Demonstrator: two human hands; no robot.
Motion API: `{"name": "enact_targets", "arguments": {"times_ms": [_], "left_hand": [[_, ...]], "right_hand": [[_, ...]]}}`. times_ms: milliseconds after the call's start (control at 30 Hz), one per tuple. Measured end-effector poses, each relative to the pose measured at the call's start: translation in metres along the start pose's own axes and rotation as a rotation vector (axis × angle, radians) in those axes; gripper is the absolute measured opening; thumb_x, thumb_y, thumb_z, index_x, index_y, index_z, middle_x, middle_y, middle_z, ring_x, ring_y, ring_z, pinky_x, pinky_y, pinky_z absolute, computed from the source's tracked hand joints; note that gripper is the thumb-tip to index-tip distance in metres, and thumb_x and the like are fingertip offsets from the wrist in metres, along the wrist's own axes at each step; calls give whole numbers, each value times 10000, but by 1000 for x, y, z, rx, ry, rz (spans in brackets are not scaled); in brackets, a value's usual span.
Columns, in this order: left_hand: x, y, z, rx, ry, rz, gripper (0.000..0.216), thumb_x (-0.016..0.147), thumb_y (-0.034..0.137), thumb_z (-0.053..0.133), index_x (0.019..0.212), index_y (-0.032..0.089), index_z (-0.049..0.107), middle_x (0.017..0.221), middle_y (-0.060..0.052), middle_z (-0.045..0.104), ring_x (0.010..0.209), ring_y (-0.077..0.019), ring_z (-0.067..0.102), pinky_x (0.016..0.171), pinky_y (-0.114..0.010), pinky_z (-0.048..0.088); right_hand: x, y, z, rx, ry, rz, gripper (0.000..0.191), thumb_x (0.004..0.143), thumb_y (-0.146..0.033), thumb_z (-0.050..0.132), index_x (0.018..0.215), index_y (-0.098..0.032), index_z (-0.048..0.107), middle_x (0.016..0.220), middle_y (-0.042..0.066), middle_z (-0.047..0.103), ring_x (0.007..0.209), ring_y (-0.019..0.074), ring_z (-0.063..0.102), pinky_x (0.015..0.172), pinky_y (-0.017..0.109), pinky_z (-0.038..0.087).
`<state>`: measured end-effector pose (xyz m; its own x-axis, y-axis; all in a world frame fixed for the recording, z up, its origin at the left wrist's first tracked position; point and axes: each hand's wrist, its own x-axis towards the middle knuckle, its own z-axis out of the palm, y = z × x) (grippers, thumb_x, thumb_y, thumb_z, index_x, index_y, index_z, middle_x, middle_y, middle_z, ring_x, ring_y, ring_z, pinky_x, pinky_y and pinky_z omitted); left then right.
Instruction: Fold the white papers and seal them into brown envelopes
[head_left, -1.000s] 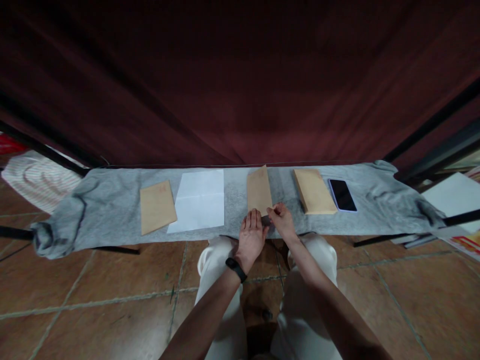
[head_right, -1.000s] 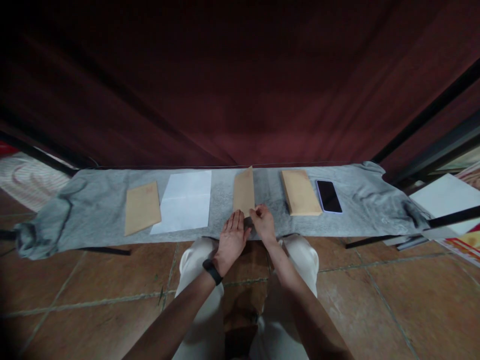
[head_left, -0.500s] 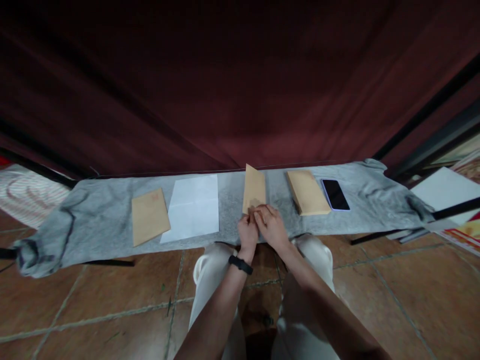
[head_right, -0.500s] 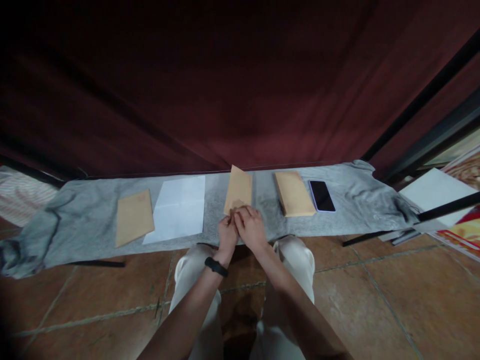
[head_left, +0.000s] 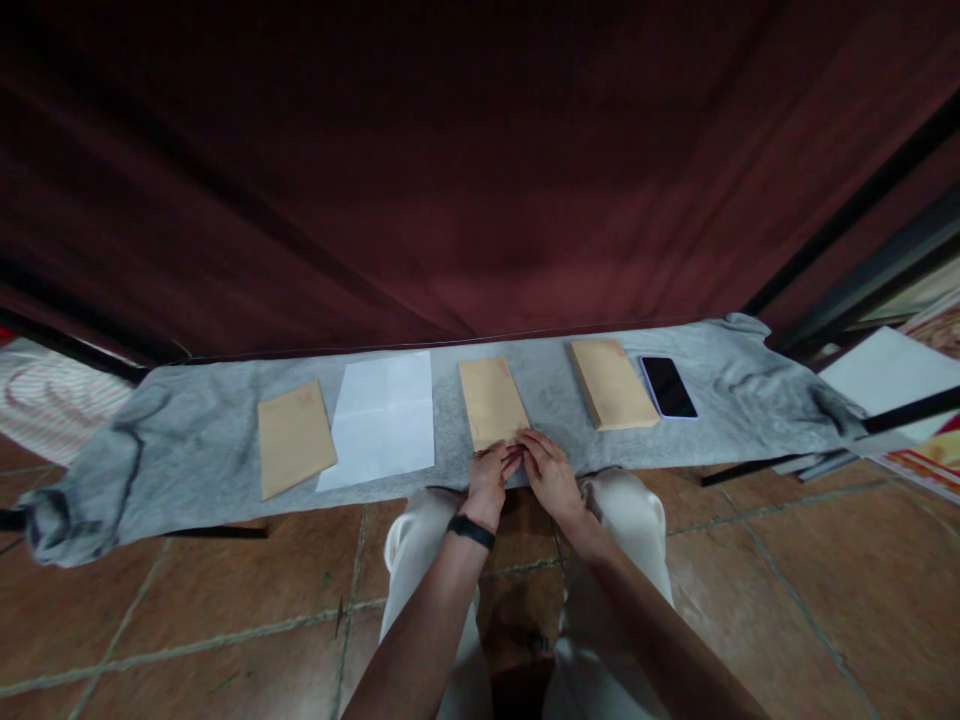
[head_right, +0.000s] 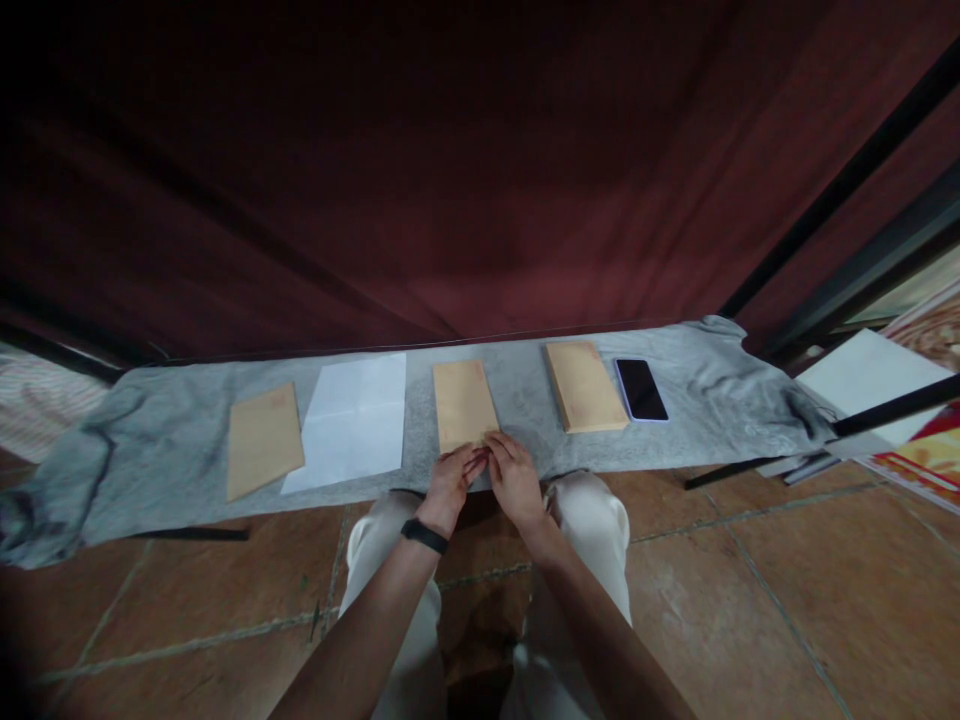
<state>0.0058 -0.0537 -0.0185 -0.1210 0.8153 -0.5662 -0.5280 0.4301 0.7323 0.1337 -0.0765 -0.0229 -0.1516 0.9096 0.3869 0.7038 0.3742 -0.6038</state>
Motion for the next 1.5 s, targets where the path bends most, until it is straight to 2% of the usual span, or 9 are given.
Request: {"name": "enact_targets", "arguments": {"times_ms": [200, 533, 700, 1033, 1267, 1300, 1367, 1433, 1500], "left_hand": [[-9, 9, -12, 31, -38, -81, 92, 745, 172, 764, 778, 106, 709, 781, -116, 775, 841, -222, 764, 890, -352, 598], [-6, 19, -17, 106, -30, -160, 42, 803, 136, 716, 813, 95, 724, 795, -135, 780, 770, -207, 765, 849, -344, 602], [-5, 18, -19, 121, -15, -169, 48, 834, 111, 672, 828, 104, 719, 837, -128, 785, 798, -180, 763, 853, -303, 599], [-16, 26, -23, 204, -69, -147, 86, 862, 155, 646, 811, 117, 704, 921, -164, 785, 895, -208, 765, 877, -338, 610], [-27, 23, -33, 405, -67, 88, 106, 869, 199, 618, 861, 133, 701, 871, -144, 767, 908, -269, 754, 915, -483, 595], [-28, 24, -33, 428, -55, 135, 118, 878, 196, 598, 872, 145, 704, 922, -140, 766, 981, -273, 740, 971, -496, 566], [-28, 27, -35, 540, -38, 303, 182, 890, 170, 559, 979, 169, 718, 1157, -133, 734, 1215, -267, 645, 1118, -486, 459], [-28, 26, -38, 826, -30, 562, 327, 895, 145, 533, 1183, 176, 685, 1433, -125, 593, 1423, -258, 460, 1214, -463, 336], [-28, 21, -42, 1206, -12, 781, 441, 912, 153, 509, 1344, 137, 594, 1565, -162, 448, 1500, -290, 334, 1231, -496, 292]], "right_hand": [[-7, -5, 4, -31, -52, -102, 457, 987, -158, 413, 1410, -170, 586, 1414, 113, 616, 1349, 239, 532, 1178, 479, 402], [-14, -3, 14, -136, -100, -108, 520, 953, -138, 409, 1458, -141, 533, 1499, 114, 539, 1404, 235, 475, 1202, 469, 376], [-15, -3, 17, -179, -110, -138, 534, 952, -151, 421, 1478, -151, 510, 1513, 107, 524, 1416, 237, 462, 1211, 479, 359], [-16, -1, 17, -209, -124, -132, 526, 968, -167, 437, 1491, -155, 491, 1517, 115, 518, 1417, 238, 462, 1203, 486, 366], [-16, 0, 16, -224, -136, -139, 481, 985, -141, 421, 1451, -145, 535, 1512, 107, 526, 1429, 231, 446, 1212, 468, 353], [-16, 1, 16, -225, -136, -141, 483, 983, -132, 421, 1452, -143, 534, 1515, 107, 523, 1432, 230, 442, 1214, 464, 351], [-16, 1, 17, -226, -133, -144, 484, 980, -123, 425, 1452, -140, 534, 1514, 110, 524, 1435, 228, 438, 1215, 461, 350], [-16, 1, 17, -226, -126, -144, 481, 981, -125, 431, 1451, -147, 536, 1507, 111, 532, 1433, 226, 442, 1216, 463, 350], [-16, 0, 16, -226, -121, -140, 473, 987, -137, 431, 1448, -156, 541, 1498, 110, 542, 1428, 223, 449, 1216, 466, 349]]}}
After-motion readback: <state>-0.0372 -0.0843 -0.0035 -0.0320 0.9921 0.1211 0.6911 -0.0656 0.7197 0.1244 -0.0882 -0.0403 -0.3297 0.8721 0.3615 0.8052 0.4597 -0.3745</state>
